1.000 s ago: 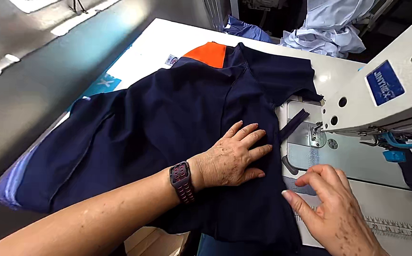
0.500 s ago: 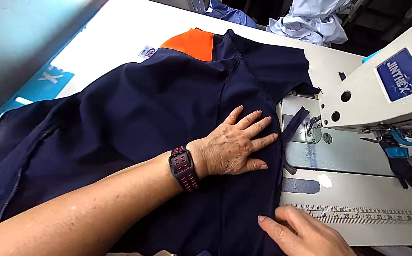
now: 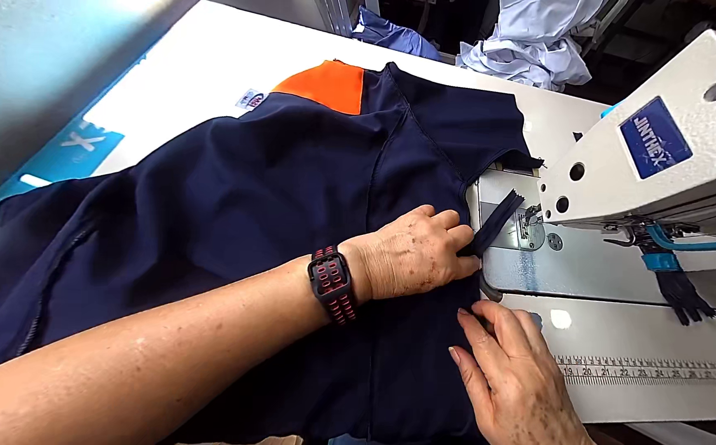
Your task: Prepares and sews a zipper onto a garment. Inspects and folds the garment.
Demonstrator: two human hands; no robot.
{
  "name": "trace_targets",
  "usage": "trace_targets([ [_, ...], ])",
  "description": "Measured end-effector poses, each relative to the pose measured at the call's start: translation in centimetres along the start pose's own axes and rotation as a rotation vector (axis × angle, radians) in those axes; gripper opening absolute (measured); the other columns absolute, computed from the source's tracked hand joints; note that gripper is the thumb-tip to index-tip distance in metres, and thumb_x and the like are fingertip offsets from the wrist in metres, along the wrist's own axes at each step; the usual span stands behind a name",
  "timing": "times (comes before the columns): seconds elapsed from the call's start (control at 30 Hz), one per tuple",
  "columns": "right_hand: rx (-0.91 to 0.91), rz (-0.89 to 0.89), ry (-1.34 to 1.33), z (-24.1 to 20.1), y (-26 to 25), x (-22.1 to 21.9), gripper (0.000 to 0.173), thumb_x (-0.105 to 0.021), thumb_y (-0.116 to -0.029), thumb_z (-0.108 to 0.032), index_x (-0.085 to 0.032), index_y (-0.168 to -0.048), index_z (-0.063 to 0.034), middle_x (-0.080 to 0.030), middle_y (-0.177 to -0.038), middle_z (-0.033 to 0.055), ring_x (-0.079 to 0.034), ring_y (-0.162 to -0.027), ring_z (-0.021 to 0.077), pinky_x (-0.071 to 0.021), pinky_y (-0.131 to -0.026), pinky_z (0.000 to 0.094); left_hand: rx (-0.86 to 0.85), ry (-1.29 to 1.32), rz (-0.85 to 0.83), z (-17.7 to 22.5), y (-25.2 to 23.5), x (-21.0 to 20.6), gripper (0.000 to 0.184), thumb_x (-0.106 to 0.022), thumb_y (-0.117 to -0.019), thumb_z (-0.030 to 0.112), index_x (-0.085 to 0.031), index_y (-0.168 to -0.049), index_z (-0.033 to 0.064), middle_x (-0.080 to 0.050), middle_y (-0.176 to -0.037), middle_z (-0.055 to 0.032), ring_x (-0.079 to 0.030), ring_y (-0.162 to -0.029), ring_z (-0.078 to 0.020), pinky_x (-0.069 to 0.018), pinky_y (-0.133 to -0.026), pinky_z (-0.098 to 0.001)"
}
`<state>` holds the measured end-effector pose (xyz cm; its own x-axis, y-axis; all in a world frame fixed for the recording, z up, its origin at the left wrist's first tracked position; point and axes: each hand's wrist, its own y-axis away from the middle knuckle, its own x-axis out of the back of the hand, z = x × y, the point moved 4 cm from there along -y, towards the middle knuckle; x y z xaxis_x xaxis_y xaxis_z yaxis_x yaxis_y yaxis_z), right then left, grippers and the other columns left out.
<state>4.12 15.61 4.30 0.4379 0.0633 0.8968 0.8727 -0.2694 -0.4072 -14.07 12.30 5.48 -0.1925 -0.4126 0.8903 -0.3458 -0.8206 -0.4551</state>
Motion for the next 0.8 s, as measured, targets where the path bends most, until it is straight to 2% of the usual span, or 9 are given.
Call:
trace_targets([
  [0.07, 0.021, -0.059, -0.072, 0.3, 0.2, 0.3, 0.034, -0.058, -0.0972, -0.037, -0.080, -0.110, -0.0132, -0.072, -0.112, 0.0106, -0.065, -0.090, 0.0229, -0.0528, -0.076, 0.0320, -0.073, -0.035, 0.073, 0.1, 0.0, -0.1, 0.024, -0.054, -0.0950, 0.006, -0.077, -0.091, 0.0089, -0.065, -0.079, -0.0087, -0.064, -0.073, -0.0261, -0.0457, -0.055, -0.0371],
  [0.13, 0.000, -0.122, -0.235, 1.1, 0.1, 0.8, 0.032, -0.063, -0.0975, -0.040, -0.080, -0.109, -0.0149, -0.071, -0.116, 0.0110, -0.065, -0.095, 0.0200, -0.0528, -0.081, 0.0293, -0.089, -0.044, 0.125, 0.4, 0.6, -0.3, 0.023, -0.053, -0.0951, 0.003, -0.074, -0.087, 0.0043, -0.068, -0.084, -0.0093, -0.065, -0.076, -0.0244, -0.0469, -0.056, -0.0354],
  [0.2, -0.097, -0.115, -0.402, 3.0, -0.5, 1.0, 0.033, -0.062, -0.0993, -0.040, -0.079, -0.107, -0.0136, -0.073, -0.114, 0.0081, -0.068, -0.101, 0.0147, -0.0553, -0.084, 0.0259, -0.022, -0.021, 0.099, 0.6, 1.2, -0.4, 0.025, -0.051, -0.0952, 0.003, -0.076, -0.095, 0.0042, -0.074, -0.098, -0.0098, -0.071, -0.091, -0.0248, -0.0528, -0.066, -0.0379],
  [0.27, -0.196, -0.044, -0.358, 5.3, -1.2, 0.8, 0.032, -0.058, -0.0992, -0.039, -0.081, -0.103, -0.0163, -0.073, -0.111, 0.0023, -0.066, -0.099, 0.0106, -0.0547, -0.081, 0.0249, 0.081, 0.038, 0.018, 1.0, 2.1, -0.4, 0.030, -0.049, -0.0948, 0.008, -0.077, -0.107, 0.0085, -0.073, -0.114, -0.0088, -0.068, -0.111, -0.0263, -0.0537, -0.084, -0.0438],
  [0.43, -0.239, -0.014, -0.193, 7.3, -3.3, -0.1, 0.034, -0.052, -0.0978, -0.033, -0.080, -0.105, -0.0160, -0.069, -0.115, 0.0031, -0.060, -0.107, 0.0210, -0.0485, -0.089, 0.0370, 0.207, 0.092, -0.070, 3.0, 5.1, -0.3, 0.052, -0.040, -0.1043, 0.051, -0.070, -0.132, 0.0187, -0.063, -0.141, -0.0099, -0.052, -0.139, -0.0291, -0.0405, -0.115, -0.0498],
  [0.6, -0.234, -0.002, -0.242, 6.2, -4.9, -0.9, 0.042, -0.052, -0.0998, -0.032, -0.071, -0.125, -0.0038, -0.066, -0.128, 0.0143, -0.058, -0.116, 0.0321, -0.0457, -0.094, 0.0477, 0.205, 0.134, -0.104, 3.1, 5.6, -0.1, 0.062, -0.040, -0.1007, 0.060, -0.067, -0.136, 0.0171, -0.060, -0.146, -0.0117, -0.049, -0.142, -0.0305, -0.0378, -0.117, -0.0511],
  [0.67, -0.160, 0.077, -0.226, 5.4, -5.5, -0.4, 0.040, -0.054, -0.0998, -0.023, -0.065, -0.131, -0.0006, -0.063, -0.131, 0.0181, -0.057, -0.118, 0.0320, -0.0452, -0.098, 0.0451, 0.205, 0.135, -0.114, 3.0, 5.6, 0.0, 0.063, -0.041, -0.0994, 0.061, -0.066, -0.137, 0.0175, -0.058, -0.148, -0.0120, -0.047, -0.144, -0.0307, -0.0370, -0.118, -0.0512],
  [0.73, -0.078, 0.156, -0.223, 4.7, -5.7, 0.2, 0.023, -0.058, -0.0969, -0.017, -0.073, -0.112, -0.0054, -0.064, -0.120, 0.0130, -0.056, -0.111, 0.0244, -0.0435, -0.095, 0.0357, 0.207, 0.136, -0.111, 3.0, 5.5, 0.0, 0.063, -0.042, -0.0988, 0.061, -0.066, -0.137, 0.0165, -0.058, -0.148, -0.0119, -0.047, -0.144, -0.0306, -0.0365, -0.118, -0.0508],
  [0.8, -0.076, 0.131, -0.238, 4.7, -5.2, 0.6, 0.015, -0.063, -0.0927, -0.018, -0.077, -0.095, -0.0119, -0.065, -0.106, 0.0046, -0.055, -0.101, 0.0143, -0.0429, -0.085, 0.0261, 0.208, 0.143, -0.112, 3.0, 5.5, 0.0, 0.063, -0.043, -0.0984, 0.060, -0.067, -0.134, 0.0143, -0.058, -0.148, -0.0114, -0.048, -0.144, -0.0303, -0.0371, -0.118, -0.0503],
])
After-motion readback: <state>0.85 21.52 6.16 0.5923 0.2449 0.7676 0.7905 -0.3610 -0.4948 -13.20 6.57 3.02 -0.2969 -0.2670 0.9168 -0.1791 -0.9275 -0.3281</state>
